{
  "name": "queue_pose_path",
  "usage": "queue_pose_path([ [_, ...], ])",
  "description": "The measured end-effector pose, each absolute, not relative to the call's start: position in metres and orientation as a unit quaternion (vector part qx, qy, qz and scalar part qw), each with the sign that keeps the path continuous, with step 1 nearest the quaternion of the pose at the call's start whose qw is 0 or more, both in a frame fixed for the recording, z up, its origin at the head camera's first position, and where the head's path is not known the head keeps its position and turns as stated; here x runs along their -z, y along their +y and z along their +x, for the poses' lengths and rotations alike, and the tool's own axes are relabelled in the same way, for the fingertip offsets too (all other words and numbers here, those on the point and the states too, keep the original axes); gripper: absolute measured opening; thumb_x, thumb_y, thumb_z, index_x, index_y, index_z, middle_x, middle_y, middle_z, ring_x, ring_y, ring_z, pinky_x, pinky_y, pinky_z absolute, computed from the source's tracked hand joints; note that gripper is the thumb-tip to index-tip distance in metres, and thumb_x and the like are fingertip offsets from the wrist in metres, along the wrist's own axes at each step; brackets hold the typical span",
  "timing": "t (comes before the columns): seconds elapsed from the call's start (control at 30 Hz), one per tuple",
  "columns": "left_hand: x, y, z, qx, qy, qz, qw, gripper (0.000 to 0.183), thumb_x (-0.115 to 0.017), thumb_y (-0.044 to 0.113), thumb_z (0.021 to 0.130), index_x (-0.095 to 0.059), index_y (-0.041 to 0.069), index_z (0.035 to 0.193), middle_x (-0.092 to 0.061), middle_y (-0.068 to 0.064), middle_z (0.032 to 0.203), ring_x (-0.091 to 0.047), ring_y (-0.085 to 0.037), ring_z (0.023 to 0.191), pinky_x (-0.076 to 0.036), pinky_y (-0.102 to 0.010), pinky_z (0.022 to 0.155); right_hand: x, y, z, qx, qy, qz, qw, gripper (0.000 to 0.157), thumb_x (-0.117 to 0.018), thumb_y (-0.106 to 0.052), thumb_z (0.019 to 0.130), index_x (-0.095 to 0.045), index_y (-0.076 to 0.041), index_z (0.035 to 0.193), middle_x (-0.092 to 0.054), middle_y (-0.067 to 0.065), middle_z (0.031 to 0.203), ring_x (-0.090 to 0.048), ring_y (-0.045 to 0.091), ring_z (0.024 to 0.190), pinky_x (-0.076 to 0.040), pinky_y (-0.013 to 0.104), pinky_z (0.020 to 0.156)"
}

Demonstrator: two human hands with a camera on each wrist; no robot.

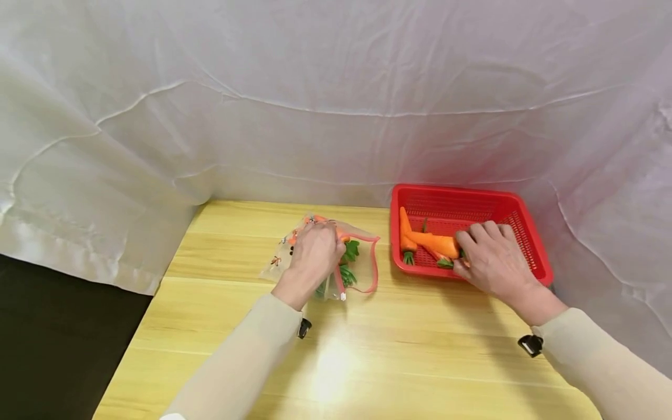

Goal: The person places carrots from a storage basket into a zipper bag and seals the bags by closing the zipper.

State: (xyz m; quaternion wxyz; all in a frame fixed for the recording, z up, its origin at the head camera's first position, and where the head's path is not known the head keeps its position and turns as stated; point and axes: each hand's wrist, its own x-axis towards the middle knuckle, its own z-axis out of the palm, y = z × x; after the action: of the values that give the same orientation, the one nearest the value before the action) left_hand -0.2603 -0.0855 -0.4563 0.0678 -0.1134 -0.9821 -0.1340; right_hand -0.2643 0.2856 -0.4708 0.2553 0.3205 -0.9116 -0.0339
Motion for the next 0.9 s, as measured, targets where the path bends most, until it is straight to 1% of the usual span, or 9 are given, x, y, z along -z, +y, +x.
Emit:
queue_pose_path([
  [0.07,0.456,-0.085,-0.26,0.11,-0.985,-0.116,0.07,0.028,-0.068,0.023,0.1,-0.061,0.012,0.075,-0.073,-0.004,0.095,-0.069,-0.023,0.091,-0.048,-0.038,0.109,0.473,0.278,-0.259,0.024,-0.906,0.33,0.264,0.034,-0.061,-0.034,0.086,-0.055,-0.004,0.1,-0.052,0.016,0.09,-0.05,0.042,0.088,-0.037,0.054,0.074],
  [0.17,0.458,-0.083,-0.26,0.061,-0.986,-0.128,0.088,0.02,-0.068,0.027,0.1,-0.066,0.01,0.088,-0.073,-0.004,0.093,-0.07,-0.021,0.091,-0.05,-0.035,0.099,0.476,0.266,-0.251,0.013,-0.897,0.341,0.282,0.036,-0.048,-0.037,0.091,-0.054,-0.002,0.098,-0.051,0.016,0.087,-0.049,0.042,0.086,-0.038,0.055,0.074],
  [0.2,0.458,-0.082,-0.26,0.047,-0.985,-0.133,0.1,0.019,-0.068,0.027,0.1,-0.067,0.01,0.091,-0.073,-0.004,0.091,-0.069,-0.021,0.089,-0.05,-0.034,0.094,0.478,0.262,-0.249,0.01,-0.895,0.343,0.287,0.036,-0.047,-0.037,0.092,-0.054,-0.002,0.098,-0.051,0.015,0.086,-0.049,0.041,0.085,-0.039,0.055,0.074],
  [0.27,0.46,-0.08,-0.26,0.032,-0.982,-0.139,0.123,0.018,-0.069,0.025,0.098,-0.069,0.009,0.092,-0.073,-0.004,0.089,-0.065,-0.022,0.085,-0.05,-0.033,0.084,0.48,0.254,-0.244,0.005,-0.892,0.346,0.292,0.037,-0.046,-0.038,0.093,-0.053,-0.002,0.097,-0.051,0.015,0.085,-0.049,0.04,0.083,-0.039,0.054,0.073],
  [0.33,0.462,-0.079,-0.259,0.029,-0.979,-0.145,0.143,0.016,-0.071,0.023,0.095,-0.069,0.008,0.092,-0.073,-0.005,0.088,-0.06,-0.022,0.081,-0.048,-0.034,0.076,0.483,0.246,-0.239,-0.001,-0.892,0.347,0.29,0.036,-0.047,-0.037,0.092,-0.053,-0.002,0.097,-0.051,0.014,0.084,-0.049,0.04,0.082,-0.039,0.054,0.073],
  [0.43,0.463,-0.078,-0.259,0.032,-0.976,-0.146,0.158,0.015,-0.072,0.022,0.094,-0.069,0.007,0.092,-0.073,-0.006,0.09,-0.057,-0.024,0.081,-0.046,-0.034,0.073,0.488,0.232,-0.234,-0.012,-0.894,0.348,0.283,0.034,-0.053,-0.035,0.088,-0.054,-0.002,0.098,-0.051,0.013,0.085,-0.049,0.039,0.083,-0.04,0.053,0.074],
  [0.57,0.463,-0.077,-0.259,0.022,-0.976,-0.149,0.16,0.013,-0.07,0.021,0.095,-0.069,0.008,0.092,-0.073,-0.005,0.091,-0.056,-0.024,0.083,-0.045,-0.033,0.074,0.495,0.209,-0.232,-0.024,-0.899,0.341,0.274,0.033,-0.059,-0.033,0.086,-0.055,-0.003,0.1,-0.05,0.012,0.087,-0.049,0.037,0.087,-0.04,0.052,0.077],
  [0.7,0.462,-0.079,-0.26,0.028,-0.975,-0.15,0.163,0.013,-0.07,0.019,0.095,-0.069,0.008,0.091,-0.073,-0.006,0.091,-0.059,-0.025,0.085,-0.045,-0.033,0.075,0.501,0.184,-0.238,-0.031,-0.906,0.322,0.275,0.03,-0.062,-0.032,0.086,-0.052,-0.005,0.097,-0.048,0.01,0.085,-0.048,0.036,0.087,-0.039,0.05,0.076],
  [0.9,0.464,-0.081,-0.262,0.036,-0.971,-0.153,0.179,0.012,-0.069,0.017,0.095,-0.068,0.006,0.089,-0.073,-0.008,0.091,-0.059,-0.027,0.087,-0.045,-0.034,0.076,0.514,0.147,-0.254,-0.042,-0.914,0.284,0.286,0.033,-0.068,-0.031,0.084,-0.052,-0.005,0.095,-0.049,0.012,0.086,-0.046,0.037,0.085,-0.037,0.05,0.077],
])
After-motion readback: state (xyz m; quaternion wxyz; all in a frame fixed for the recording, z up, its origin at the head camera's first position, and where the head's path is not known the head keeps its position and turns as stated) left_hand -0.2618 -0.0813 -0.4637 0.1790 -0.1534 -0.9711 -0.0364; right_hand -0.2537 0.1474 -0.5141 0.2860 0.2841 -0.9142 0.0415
